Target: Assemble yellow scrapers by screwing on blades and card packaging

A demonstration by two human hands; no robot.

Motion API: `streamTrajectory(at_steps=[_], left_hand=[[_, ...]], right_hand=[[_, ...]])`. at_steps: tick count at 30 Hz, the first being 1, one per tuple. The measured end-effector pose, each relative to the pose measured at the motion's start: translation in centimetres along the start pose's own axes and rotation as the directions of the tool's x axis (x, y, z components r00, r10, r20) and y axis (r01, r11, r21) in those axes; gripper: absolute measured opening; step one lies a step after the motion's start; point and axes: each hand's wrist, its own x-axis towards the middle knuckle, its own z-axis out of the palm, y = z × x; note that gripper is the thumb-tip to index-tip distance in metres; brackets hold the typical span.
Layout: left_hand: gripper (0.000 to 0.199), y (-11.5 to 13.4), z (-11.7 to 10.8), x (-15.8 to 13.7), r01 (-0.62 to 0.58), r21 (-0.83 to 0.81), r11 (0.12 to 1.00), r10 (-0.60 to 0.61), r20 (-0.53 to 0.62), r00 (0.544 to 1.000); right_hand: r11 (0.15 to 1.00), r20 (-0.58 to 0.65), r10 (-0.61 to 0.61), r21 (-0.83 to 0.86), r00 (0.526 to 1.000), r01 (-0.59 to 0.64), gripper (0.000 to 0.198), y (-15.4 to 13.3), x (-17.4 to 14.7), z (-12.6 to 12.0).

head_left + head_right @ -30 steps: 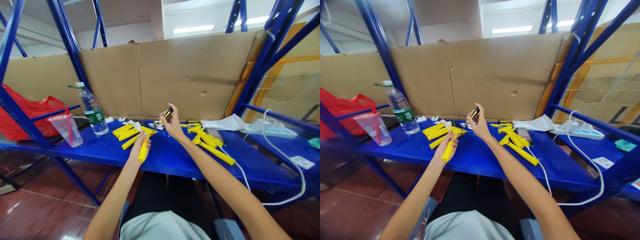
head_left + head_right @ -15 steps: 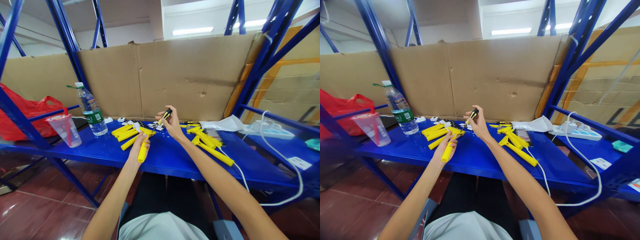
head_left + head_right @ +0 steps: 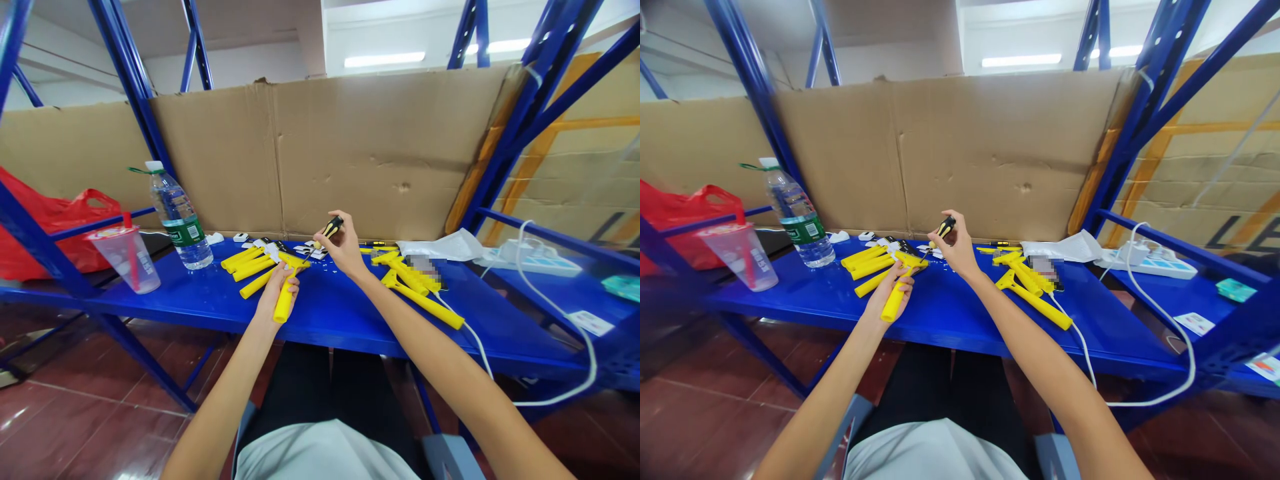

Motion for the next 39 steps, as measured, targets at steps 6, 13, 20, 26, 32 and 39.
streamTrajectory(at_steps=[6,13,20,26,32,39], left_hand=[[0.051,0.02,-0.11,0.05,-0.014,-0.009,1.000,0.014,-0.011,1.000],[0.051,0.07,-0.10,-0.09,0.006,0.002,1.000,-0.006,0.008,1.000],[0.050,0.09,0.12,-0.11,-0.003,-0.001,1.000,0.003,-0.004,1.000],[0.049,0.16,0.19,-0.34,0.014,0.013,1.000,-0.014,0.004,1.000],[0.047,0.24,0.44,-0.54,0.011,0.017,1.000,-0.011,-0.002,1.000],[0.046,0.18,0.47,-0.35,0.004,-0.020,1.000,-0.004,-0.014,1.000]], right_hand=[[0.993,0.055,-0.006,0.116,0.998,0.000,0.067,0.02,0.03,0.00],[0.998,-0.011,0.049,0.026,0.999,-0.049,0.072,-0.26,0.10,0.00],[0.990,0.047,0.016,0.142,0.999,-0.023,0.076,-0.46,-0.01,0.29],[1.000,-0.022,0.018,0.017,1.000,-0.018,0.085,-0.62,0.08,-0.02],[0.999,-0.022,0.008,-0.044,1.000,-0.009,0.079,-0.72,-0.03,-0.28],[0.996,0.028,0.023,0.080,0.999,-0.025,0.070,-0.67,-0.07,0.30]])
